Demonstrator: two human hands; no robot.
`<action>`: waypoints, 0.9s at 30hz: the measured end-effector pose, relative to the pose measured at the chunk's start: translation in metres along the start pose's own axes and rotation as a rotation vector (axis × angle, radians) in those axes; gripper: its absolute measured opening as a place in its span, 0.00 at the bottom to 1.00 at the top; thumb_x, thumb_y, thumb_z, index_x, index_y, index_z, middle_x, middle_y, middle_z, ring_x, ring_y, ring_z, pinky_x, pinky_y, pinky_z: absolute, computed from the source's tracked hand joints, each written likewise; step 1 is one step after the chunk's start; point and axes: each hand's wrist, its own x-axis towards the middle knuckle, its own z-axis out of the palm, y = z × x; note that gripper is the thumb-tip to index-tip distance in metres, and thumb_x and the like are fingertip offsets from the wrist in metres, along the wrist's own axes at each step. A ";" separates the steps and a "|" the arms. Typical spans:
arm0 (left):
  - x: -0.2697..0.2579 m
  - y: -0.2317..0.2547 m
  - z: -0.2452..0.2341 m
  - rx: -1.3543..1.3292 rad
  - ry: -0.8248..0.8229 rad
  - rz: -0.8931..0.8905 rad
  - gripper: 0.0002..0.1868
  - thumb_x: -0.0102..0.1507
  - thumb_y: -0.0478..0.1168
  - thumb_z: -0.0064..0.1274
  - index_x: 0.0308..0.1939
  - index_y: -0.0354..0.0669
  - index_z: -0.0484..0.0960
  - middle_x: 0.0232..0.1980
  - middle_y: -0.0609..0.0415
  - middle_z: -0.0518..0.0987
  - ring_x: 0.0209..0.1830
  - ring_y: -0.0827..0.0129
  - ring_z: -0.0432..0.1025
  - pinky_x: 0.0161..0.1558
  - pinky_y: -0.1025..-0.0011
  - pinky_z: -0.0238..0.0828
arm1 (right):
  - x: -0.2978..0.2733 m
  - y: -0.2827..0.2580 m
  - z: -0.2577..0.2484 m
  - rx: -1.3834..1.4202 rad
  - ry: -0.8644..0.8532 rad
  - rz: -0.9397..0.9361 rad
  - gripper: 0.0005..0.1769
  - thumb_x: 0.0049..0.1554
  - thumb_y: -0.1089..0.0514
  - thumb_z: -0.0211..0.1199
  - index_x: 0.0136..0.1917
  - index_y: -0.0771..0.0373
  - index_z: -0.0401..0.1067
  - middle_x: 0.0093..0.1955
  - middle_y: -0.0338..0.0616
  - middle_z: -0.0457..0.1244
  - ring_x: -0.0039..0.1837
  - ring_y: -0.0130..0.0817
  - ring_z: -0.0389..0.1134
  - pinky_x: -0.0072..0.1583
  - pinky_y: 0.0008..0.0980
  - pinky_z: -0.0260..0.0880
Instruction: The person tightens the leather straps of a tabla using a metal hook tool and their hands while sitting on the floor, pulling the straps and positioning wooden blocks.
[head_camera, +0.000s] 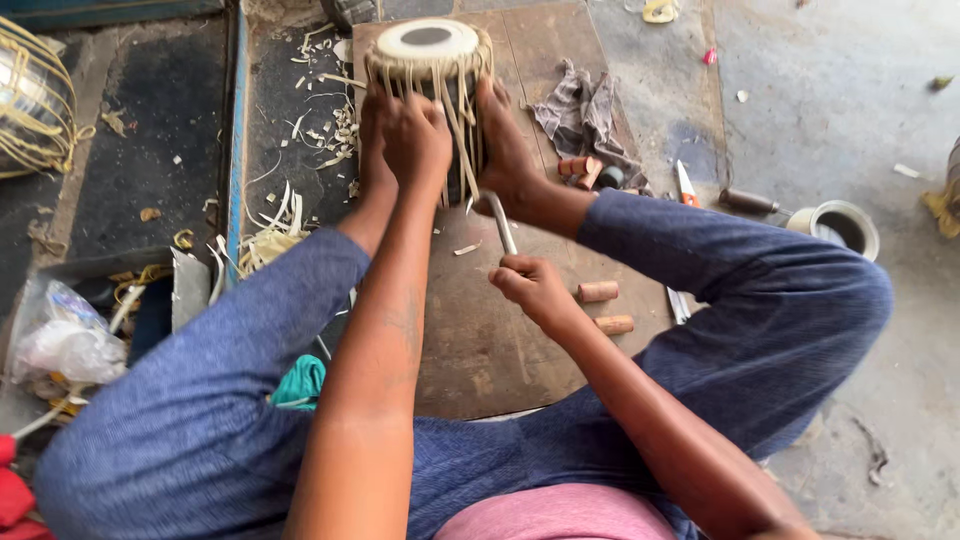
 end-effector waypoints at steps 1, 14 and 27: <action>0.016 0.001 -0.007 0.024 0.127 0.094 0.14 0.65 0.52 0.53 0.46 0.48 0.78 0.66 0.36 0.69 0.66 0.40 0.66 0.61 0.47 0.68 | -0.006 0.003 0.004 -0.046 -0.008 -0.074 0.16 0.60 0.55 0.61 0.34 0.64 0.65 0.31 0.30 0.54 0.37 0.21 0.54 0.39 0.30 0.57; 0.045 0.008 -0.050 0.220 -0.156 0.234 0.50 0.61 0.76 0.52 0.77 0.53 0.61 0.81 0.41 0.42 0.79 0.35 0.43 0.67 0.26 0.49 | -0.029 -0.007 0.021 -0.186 -0.091 -0.211 0.18 0.59 0.55 0.61 0.34 0.68 0.61 0.32 0.45 0.53 0.36 0.32 0.56 0.41 0.37 0.61; 0.024 -0.016 0.021 -1.053 -0.287 -0.583 0.13 0.70 0.45 0.48 0.37 0.40 0.78 0.21 0.61 0.69 0.12 0.80 0.57 0.12 0.74 0.49 | 0.040 0.013 0.037 -0.682 -0.044 -0.366 0.16 0.56 0.52 0.63 0.34 0.65 0.70 0.38 0.52 0.63 0.43 0.53 0.66 0.47 0.46 0.65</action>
